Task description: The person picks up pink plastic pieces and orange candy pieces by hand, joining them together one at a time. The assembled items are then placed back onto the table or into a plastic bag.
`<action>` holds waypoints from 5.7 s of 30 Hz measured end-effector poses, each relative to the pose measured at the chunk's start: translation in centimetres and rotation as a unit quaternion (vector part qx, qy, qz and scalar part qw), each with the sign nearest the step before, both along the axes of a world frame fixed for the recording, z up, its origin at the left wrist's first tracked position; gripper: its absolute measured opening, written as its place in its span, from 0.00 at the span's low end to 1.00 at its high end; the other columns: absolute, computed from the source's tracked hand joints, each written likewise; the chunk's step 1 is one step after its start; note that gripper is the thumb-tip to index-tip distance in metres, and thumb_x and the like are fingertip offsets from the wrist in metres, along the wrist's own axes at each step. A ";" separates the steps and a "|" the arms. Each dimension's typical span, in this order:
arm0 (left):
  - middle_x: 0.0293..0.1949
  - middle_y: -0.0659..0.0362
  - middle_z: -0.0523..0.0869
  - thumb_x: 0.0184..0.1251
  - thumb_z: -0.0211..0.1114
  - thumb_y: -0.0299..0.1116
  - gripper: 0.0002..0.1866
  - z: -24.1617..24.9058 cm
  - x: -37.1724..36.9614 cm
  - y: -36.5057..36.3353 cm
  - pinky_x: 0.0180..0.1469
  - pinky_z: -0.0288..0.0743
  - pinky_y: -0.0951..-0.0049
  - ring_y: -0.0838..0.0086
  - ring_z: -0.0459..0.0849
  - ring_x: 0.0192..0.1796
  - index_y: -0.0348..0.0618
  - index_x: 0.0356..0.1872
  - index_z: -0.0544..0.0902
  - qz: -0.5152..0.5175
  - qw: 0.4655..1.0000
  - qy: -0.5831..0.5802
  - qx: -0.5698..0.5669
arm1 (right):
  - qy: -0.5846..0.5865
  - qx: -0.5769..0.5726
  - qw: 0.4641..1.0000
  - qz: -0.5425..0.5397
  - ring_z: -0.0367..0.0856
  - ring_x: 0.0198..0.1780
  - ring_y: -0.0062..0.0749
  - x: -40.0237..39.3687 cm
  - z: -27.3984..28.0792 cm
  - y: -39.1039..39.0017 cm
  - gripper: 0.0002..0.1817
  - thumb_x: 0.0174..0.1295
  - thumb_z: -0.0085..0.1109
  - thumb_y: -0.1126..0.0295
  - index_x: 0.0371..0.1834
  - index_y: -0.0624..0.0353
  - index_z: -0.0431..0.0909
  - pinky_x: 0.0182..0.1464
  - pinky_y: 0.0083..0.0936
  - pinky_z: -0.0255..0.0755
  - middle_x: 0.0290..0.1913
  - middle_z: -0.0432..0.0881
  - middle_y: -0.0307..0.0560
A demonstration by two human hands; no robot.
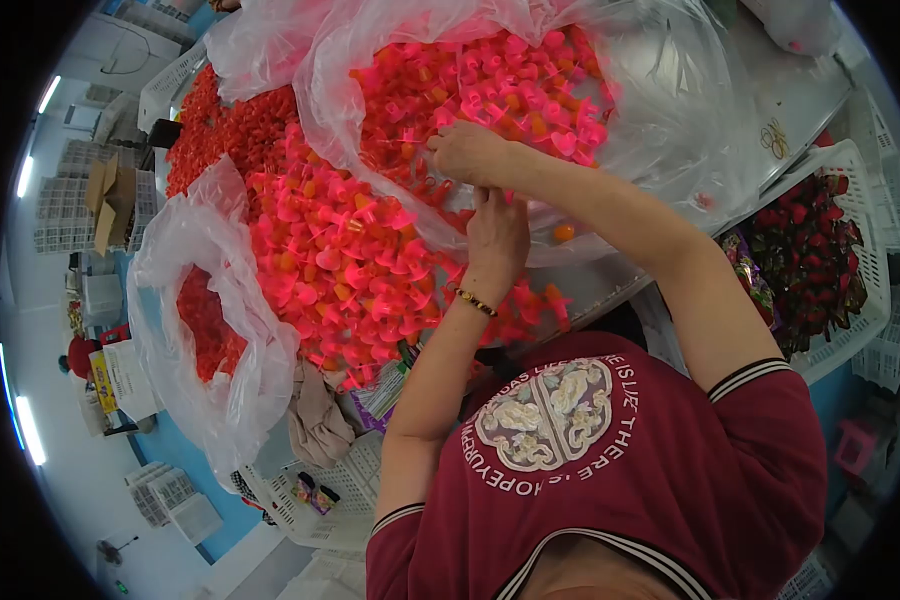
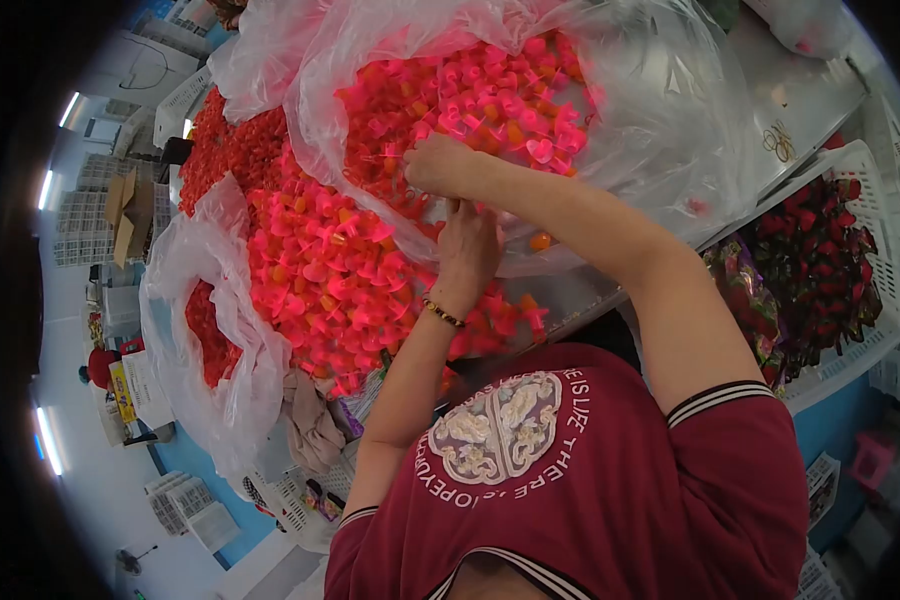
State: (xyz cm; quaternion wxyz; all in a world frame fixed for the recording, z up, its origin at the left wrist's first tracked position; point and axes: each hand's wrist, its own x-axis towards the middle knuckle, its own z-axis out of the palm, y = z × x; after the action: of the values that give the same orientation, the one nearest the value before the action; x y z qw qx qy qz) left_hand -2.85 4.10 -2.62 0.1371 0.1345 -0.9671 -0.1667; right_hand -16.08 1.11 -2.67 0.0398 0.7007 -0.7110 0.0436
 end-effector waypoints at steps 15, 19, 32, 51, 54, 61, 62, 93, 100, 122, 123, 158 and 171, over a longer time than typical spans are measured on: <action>0.48 0.47 0.78 0.53 0.64 0.24 0.15 1.9 5.2 -6.4 0.52 0.72 0.61 0.53 0.75 0.52 0.38 0.44 0.80 0.094 0.990 0.089 0.061 | -0.077 -0.198 0.977 0.002 0.74 0.52 0.43 2.2 -1.0 -5.2 0.15 0.53 0.54 0.70 0.46 0.52 0.77 0.55 0.39 0.67 0.49 0.76 0.44; 0.49 0.45 0.77 0.54 0.64 0.26 0.14 0.6 5.4 -5.2 0.54 0.72 0.59 0.51 0.74 0.52 0.38 0.44 0.80 0.082 0.993 0.034 0.072 | -0.047 -0.240 0.970 0.002 0.71 0.54 0.42 2.6 -2.5 -5.1 0.16 0.54 0.54 0.68 0.49 0.51 0.76 0.60 0.39 0.62 0.49 0.76 0.42; 0.47 0.50 0.81 0.61 0.62 0.28 0.11 1.1 3.2 -6.1 0.42 0.75 0.69 0.64 0.80 0.45 0.38 0.44 0.80 0.149 0.788 0.183 0.569 | -0.132 -0.256 0.953 -0.091 0.75 0.51 0.35 -1.8 -1.0 3.0 0.16 0.54 0.63 0.67 0.47 0.51 0.78 0.57 0.33 0.65 0.45 0.79 0.43; 0.44 0.65 0.81 0.68 0.57 0.38 0.16 3.0 4.1 -4.1 0.31 0.67 0.77 0.79 0.78 0.43 0.46 0.54 0.76 0.085 0.494 0.158 0.850 | -0.738 -0.165 0.630 -0.177 0.62 0.25 0.10 5.7 3.7 9.4 0.10 0.69 0.49 0.73 0.49 0.62 0.76 0.26 0.11 0.59 0.30 0.73 0.31; 0.43 0.65 0.81 0.69 0.56 0.38 0.16 3.1 4.2 -4.1 0.30 0.66 0.78 0.79 0.78 0.43 0.46 0.54 0.76 0.051 0.477 0.149 0.865 | -0.789 -0.180 0.560 -0.174 0.64 0.27 0.12 5.6 4.1 9.8 0.10 0.67 0.49 0.75 0.48 0.64 0.77 0.28 0.14 0.62 0.34 0.73 0.33; 0.43 0.62 0.81 0.73 0.51 0.44 0.18 3.3 3.8 -2.6 0.26 0.66 0.82 0.78 0.79 0.34 0.45 0.55 0.74 0.065 0.613 0.123 0.777 | -0.552 -0.168 0.802 -0.154 0.71 0.35 0.19 6.3 4.4 10.3 0.18 0.60 0.50 0.80 0.55 0.64 0.73 0.38 0.18 0.69 0.38 0.74 0.37; 0.43 0.61 0.81 0.73 0.51 0.45 0.19 3.5 3.9 -2.9 0.24 0.66 0.83 0.77 0.79 0.32 0.45 0.56 0.73 0.053 0.592 0.129 0.794 | -0.663 -0.175 0.713 -0.145 0.73 0.36 0.20 6.0 4.6 10.3 0.20 0.60 0.49 0.80 0.58 0.64 0.70 0.40 0.18 0.69 0.39 0.75 0.39; 0.36 0.64 0.83 0.72 0.57 0.39 0.13 5.0 4.7 -2.8 0.25 0.67 0.79 0.80 0.78 0.35 0.43 0.49 0.79 0.097 0.511 0.209 0.829 | -0.826 -0.124 0.524 -0.164 0.85 0.42 0.34 4.1 4.8 12.9 0.14 0.69 0.49 0.71 0.53 0.68 0.71 0.43 0.26 0.82 0.45 0.83 0.52; 0.36 0.63 0.83 0.70 0.59 0.38 0.14 5.5 4.4 -2.2 0.26 0.68 0.79 0.81 0.79 0.34 0.41 0.50 0.79 0.107 0.508 0.237 0.821 | -0.817 -0.174 0.530 -0.144 0.84 0.39 0.27 5.3 4.8 12.5 0.11 0.68 0.51 0.71 0.48 0.67 0.75 0.42 0.23 0.79 0.40 0.84 0.48; 0.35 0.64 0.82 0.69 0.60 0.45 0.16 3.8 4.5 -2.3 0.31 0.69 0.75 0.78 0.79 0.35 0.46 0.50 0.79 0.195 0.449 0.244 0.837 | -0.615 -0.167 0.747 -0.192 0.78 0.24 0.21 7.9 4.1 11.9 0.10 0.64 0.57 0.70 0.28 0.64 0.73 0.28 0.21 0.70 0.21 0.79 0.43; 0.35 0.64 0.82 0.69 0.60 0.45 0.16 3.7 4.5 -2.4 0.31 0.69 0.75 0.78 0.79 0.35 0.46 0.50 0.79 0.195 0.449 0.243 0.838 | -0.557 -0.171 0.790 -0.192 0.76 0.25 0.19 7.9 4.0 11.9 0.08 0.64 0.56 0.70 0.30 0.64 0.74 0.28 0.20 0.69 0.21 0.77 0.40; 0.58 0.47 0.73 0.71 0.54 0.39 0.24 5.3 12.0 -9.2 0.36 0.73 0.74 0.66 0.77 0.46 0.30 0.59 0.68 0.065 0.312 0.374 0.871 | -0.236 -0.111 0.955 -0.143 0.78 0.37 0.40 4.8 0.9 13.7 0.09 0.54 0.61 0.70 0.37 0.61 0.78 0.41 0.33 0.73 0.30 0.80 0.47; 0.54 0.48 0.75 0.66 0.57 0.31 0.22 4.5 7.3 -4.2 0.52 0.75 0.62 0.60 0.74 0.57 0.34 0.59 0.68 0.076 0.301 0.226 0.923 | -0.077 -0.100 0.982 -0.142 0.77 0.41 0.42 6.7 -0.4 12.6 0.09 0.54 0.54 0.70 0.36 0.60 0.77 0.46 0.34 0.69 0.34 0.78 0.49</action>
State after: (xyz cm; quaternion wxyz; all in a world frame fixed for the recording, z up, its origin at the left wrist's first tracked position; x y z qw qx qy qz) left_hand 4.42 -0.06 1.90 0.1485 0.2032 -0.0962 -0.9630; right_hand -9.42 13.72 -3.12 0.0607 0.5797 -0.7963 0.1618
